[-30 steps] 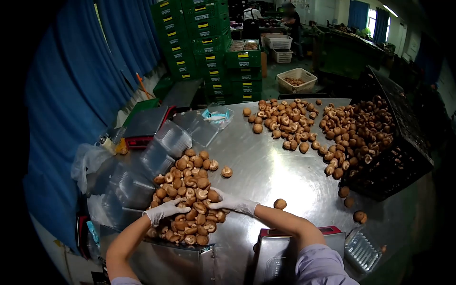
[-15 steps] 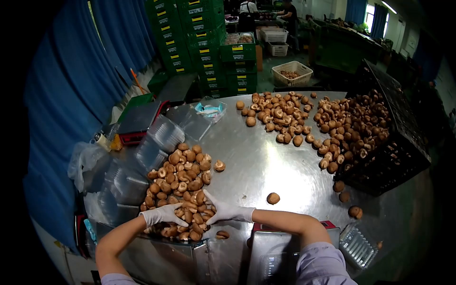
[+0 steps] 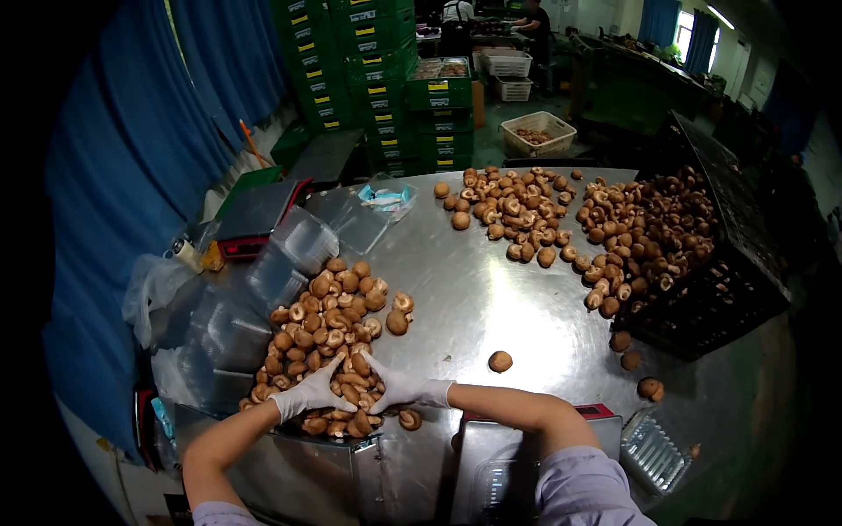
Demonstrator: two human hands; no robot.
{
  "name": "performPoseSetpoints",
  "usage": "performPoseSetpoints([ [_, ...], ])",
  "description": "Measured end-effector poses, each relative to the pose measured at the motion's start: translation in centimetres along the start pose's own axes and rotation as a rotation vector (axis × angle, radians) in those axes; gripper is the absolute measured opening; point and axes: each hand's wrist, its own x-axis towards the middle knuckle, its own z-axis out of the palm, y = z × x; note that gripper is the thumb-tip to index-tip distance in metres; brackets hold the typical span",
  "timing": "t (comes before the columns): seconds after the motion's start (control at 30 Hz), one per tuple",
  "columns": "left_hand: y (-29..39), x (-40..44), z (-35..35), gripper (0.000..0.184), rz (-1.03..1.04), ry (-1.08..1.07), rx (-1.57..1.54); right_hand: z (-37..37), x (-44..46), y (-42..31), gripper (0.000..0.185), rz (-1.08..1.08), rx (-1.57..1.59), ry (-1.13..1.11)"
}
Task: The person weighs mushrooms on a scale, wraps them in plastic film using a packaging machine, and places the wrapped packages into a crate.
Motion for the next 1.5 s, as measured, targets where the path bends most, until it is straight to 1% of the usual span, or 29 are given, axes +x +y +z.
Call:
performPoseSetpoints([
  [0.07, -0.6, 0.5, 0.3, 0.135, 0.006, -0.016, -0.022, 0.4, -0.2, 0.4, 0.121, -0.035, 0.015, 0.004],
  [0.13, 0.9, 0.4, 0.4, 0.138, -0.007, -0.021, -0.017, 0.6, -1.4, -0.7, 0.121, -0.103, -0.149, 0.016],
  [0.17, 1.7, 0.4, 0.2, 0.139, -0.076, -0.069, 0.053, 0.8, -1.5, 0.0, 0.121, -0.128, -0.206, 0.052],
  [0.2, 2.3, 0.4, -0.1, 0.14, -0.151, -0.115, 0.126, 0.9, -1.7, -0.6, 0.121, -0.125, -0.205, 0.051],
  [0.23, 1.7, 1.2, -0.1, 0.141, -0.18, -0.131, 0.17, 1.0, -1.7, -1.2, 0.121, -0.031, -0.097, 0.056],
  [0.27, 1.4, 1.7, -0.3, 0.139, -0.191, -0.148, 0.192, 1.1, -1.7, -2.0, 0.121, 0.062, 0.014, 0.056],
  [0.3, 1.6, 1.0, -0.2, 0.136, -0.174, -0.134, 0.158, 1.1, -1.8, -2.4, 0.117, 0.066, 0.038, 0.082],
  [0.33, 1.8, 0.5, -0.3, 0.132, -0.153, -0.117, 0.125, 1.1, -1.8, -2.5, 0.117, 0.06, 0.046, 0.08],
  [0.37, 1.5, 0.3, -0.4, 0.132, -0.155, -0.116, 0.132, 0.9, -1.8, -2.6, 0.114, 0.058, 0.132, 0.058],
  [0.4, 0.9, 0.1, -0.2, 0.129, -0.066, -0.087, 0.021, 0.9, -1.9, -2.6, 0.111, 0.059, 0.22, 0.039],
  [0.43, 0.5, 0.0, 0.0, 0.125, 0.025, -0.061, -0.092, 0.9, -2.0, -2.5, 0.111, 0.057, 0.224, 0.046],
  [0.53, 0.1, 0.5, 0.6, 0.121, 0.114, -0.039, -0.085, 1.0, -1.7, -1.3, 0.107, 0.057, 0.255, 0.036],
  [0.57, -0.1, 0.7, 0.7, 0.119, 0.121, -0.041, -0.103, 1.1, -1.5, -0.6, 0.107, 0.061, 0.252, 0.039],
  [0.63, -0.2, 1.0, 0.5, 0.119, 0.123, -0.057, -0.143, 1.4, -1.2, 0.5, 0.1, -0.105, 0.182, 0.125],
  [0.7, -0.3, 0.9, 0.3, 0.115, 0.111, -0.078, -0.216, 1.2, -0.8, 1.0, 0.102, -0.047, 0.264, 0.086],
  [0.73, -0.7, 1.1, 0.5, 0.107, 0.139, -0.078, -0.266, 1.2, -0.6, 1.0, 0.104, -0.002, 0.337, 0.057],
  [0.8, 0.0, 0.7, 0.1, 0.094, 0.096, -0.126, -0.43, 1.4, -0.6, 1.1, 0.103, -0.03, 0.373, 0.053],
  [0.87, 0.4, 0.5, 0.2, 0.088, 0.06, -0.106, -0.486, 1.2, -0.9, 0.8, 0.102, -0.047, 0.27, 0.102],
  [0.97, -0.1, 1.5, 0.4, 0.085, 0.082, -0.113, -0.489, 1.3, -2.6, -1.9, 0.1, 0.02, 0.333, 0.139],
  [1.0, 0.2, 1.4, 0.4, 0.085, 0.08, -0.121, -0.486, 1.3, -3.0, -2.4, 0.1, 0.06, 0.354, 0.153],
  [1.07, 1.2, 1.3, 0.2, 0.083, 0.087, -0.122, -0.489, 1.0, -3.0, -1.7, 0.101, 0.042, 0.356, 0.126],
  [1.13, 2.4, 1.3, -0.2, 0.082, 0.097, -0.11, -0.49, 0.5, -4.1, -3.0, 0.103, 0.013, 0.256, 0.165],
  [1.17, 3.2, 1.1, -0.6, 0.081, 0.111, -0.109, -0.473, 0.4, -2.9, 0.1, 0.107, -0.163, 0.328, 0.179],
  [1.2, 3.7, 1.0, -0.8, 0.081, 0.117, -0.105, -0.463, 0.3, -3.3, -0.3, 0.107, -0.173, 0.323, 0.184],
  [1.27, 4.8, 0.9, -1.1, 0.076, 0.137, -0.09, -0.449, 0.2, -4.3, -1.0, 0.107, -0.155, 0.5, 0.168],
  [1.33, 7.0, -0.3, -1.5, 0.077, 0.156, -0.089, -0.444, -0.2, -5.1, -0.9, 0.107, -0.166, 0.442, 0.204],
  [1.4, 8.6, -1.1, -1.3, 0.077, 0.196, -0.091, -0.459, -0.7, -6.4, -0.8, 0.104, -0.157, 0.184, 0.239],
  [1.43, 10.3, -2.0, -1.1, 0.078, 0.204, -0.085, -0.449, -0.2, -9.0, -3.7, 0.105, -0.114, 0.22, 0.241],
  [1.5, 12.5, -3.1, -0.2, 0.079, 0.233, -0.096, -0.481, 0.0, -12.4, -5.4, 0.106, -0.1, 0.158, 0.28],
])
